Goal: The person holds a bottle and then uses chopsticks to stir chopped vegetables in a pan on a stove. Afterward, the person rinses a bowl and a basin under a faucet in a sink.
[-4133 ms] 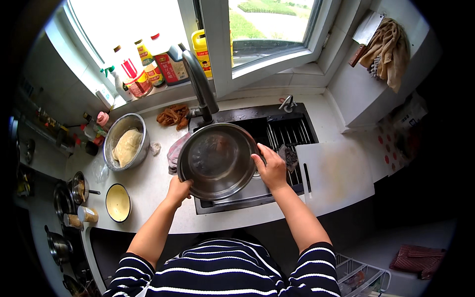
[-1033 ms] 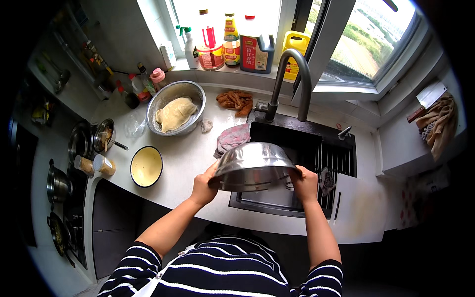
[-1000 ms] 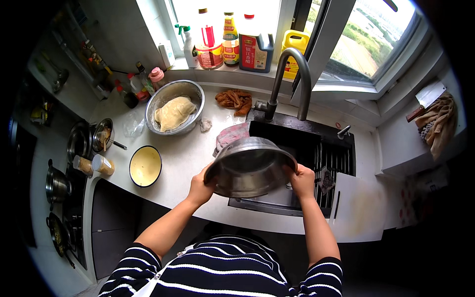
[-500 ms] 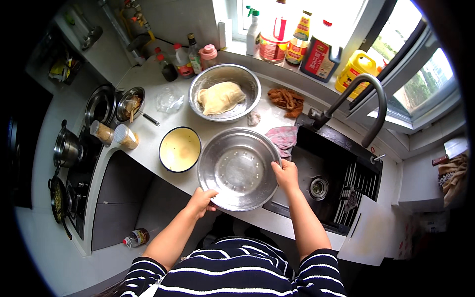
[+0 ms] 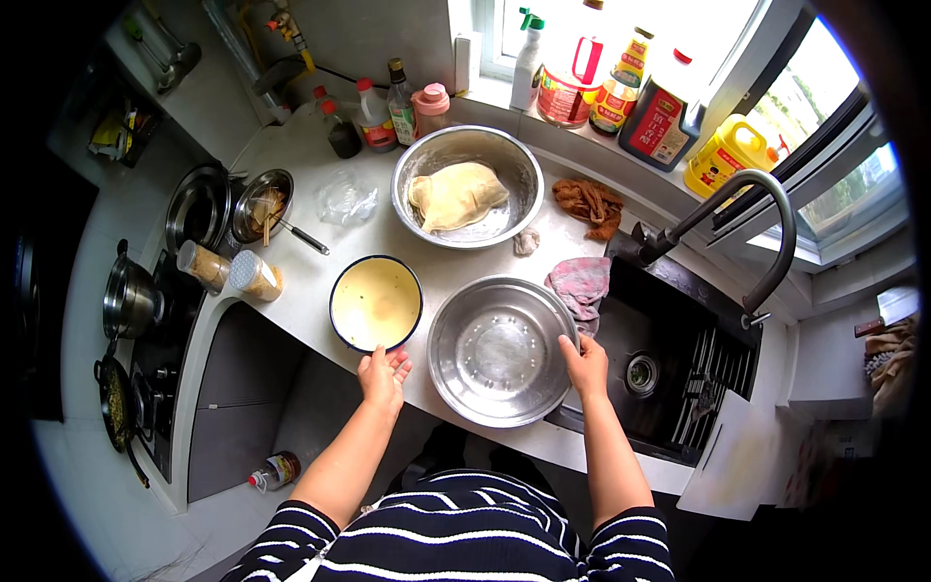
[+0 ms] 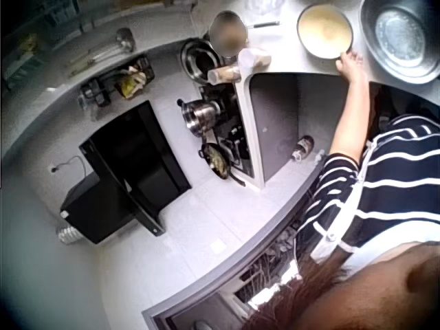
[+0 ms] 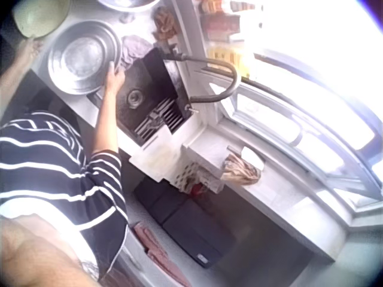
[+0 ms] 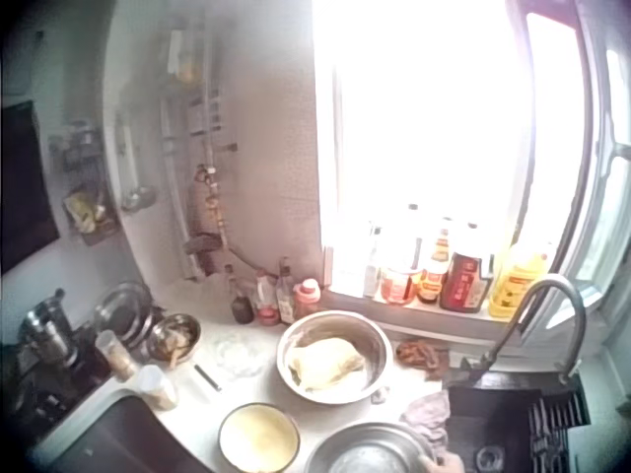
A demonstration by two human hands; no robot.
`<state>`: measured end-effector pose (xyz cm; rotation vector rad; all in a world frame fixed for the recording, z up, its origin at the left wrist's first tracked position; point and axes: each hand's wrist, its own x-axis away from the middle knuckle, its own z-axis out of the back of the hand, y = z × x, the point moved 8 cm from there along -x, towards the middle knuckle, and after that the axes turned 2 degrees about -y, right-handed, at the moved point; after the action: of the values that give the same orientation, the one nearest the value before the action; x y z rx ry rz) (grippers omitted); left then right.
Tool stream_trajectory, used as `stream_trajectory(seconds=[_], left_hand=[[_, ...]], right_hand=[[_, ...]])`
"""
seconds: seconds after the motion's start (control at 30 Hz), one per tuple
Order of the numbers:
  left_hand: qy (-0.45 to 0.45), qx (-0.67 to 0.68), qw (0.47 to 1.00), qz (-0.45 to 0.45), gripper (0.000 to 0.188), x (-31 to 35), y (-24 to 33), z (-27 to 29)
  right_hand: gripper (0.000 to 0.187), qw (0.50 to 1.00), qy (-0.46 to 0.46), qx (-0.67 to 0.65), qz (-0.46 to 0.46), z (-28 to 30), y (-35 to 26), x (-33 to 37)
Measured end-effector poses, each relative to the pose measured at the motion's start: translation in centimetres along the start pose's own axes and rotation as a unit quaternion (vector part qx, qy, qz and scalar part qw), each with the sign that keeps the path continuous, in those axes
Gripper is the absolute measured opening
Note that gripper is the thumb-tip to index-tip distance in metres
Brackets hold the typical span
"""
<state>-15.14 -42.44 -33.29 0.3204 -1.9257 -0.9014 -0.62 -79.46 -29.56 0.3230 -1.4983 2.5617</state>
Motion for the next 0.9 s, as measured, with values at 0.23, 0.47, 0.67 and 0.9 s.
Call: stream_trajectory(seconds=[0.23, 0.47, 0.67, 0.9], left_hand=[[0.004, -0.079, 0.99, -0.117, 0.014, 0.7, 5.3, -0.7], [-0.333, -0.243, 0.895, -0.173, 0.012, 12.2, 2.4, -17.4], [-0.432, -0.325, 0.839, -0.07, 0.016, 17.8, -8.6, -25.1], [-0.391, -0.464, 0.748, -0.27, 0.058, 19.0, -12.4, -27.7]], right_hand=[[0.039, 0.919, 0.2, 0.135, 0.311, 3.2, -10.5, 5.7], [0.045, 0.928, 0.003, -0.352, 0.122, 6.1, -9.9, 6.5], [0.033, 0.944, 0.174, -0.279, 0.041, 17.1, -2.3, 9.8], [0.032, 0.963, 0.238, -0.121, 0.027, 22.0, 1.0, 11.3]])
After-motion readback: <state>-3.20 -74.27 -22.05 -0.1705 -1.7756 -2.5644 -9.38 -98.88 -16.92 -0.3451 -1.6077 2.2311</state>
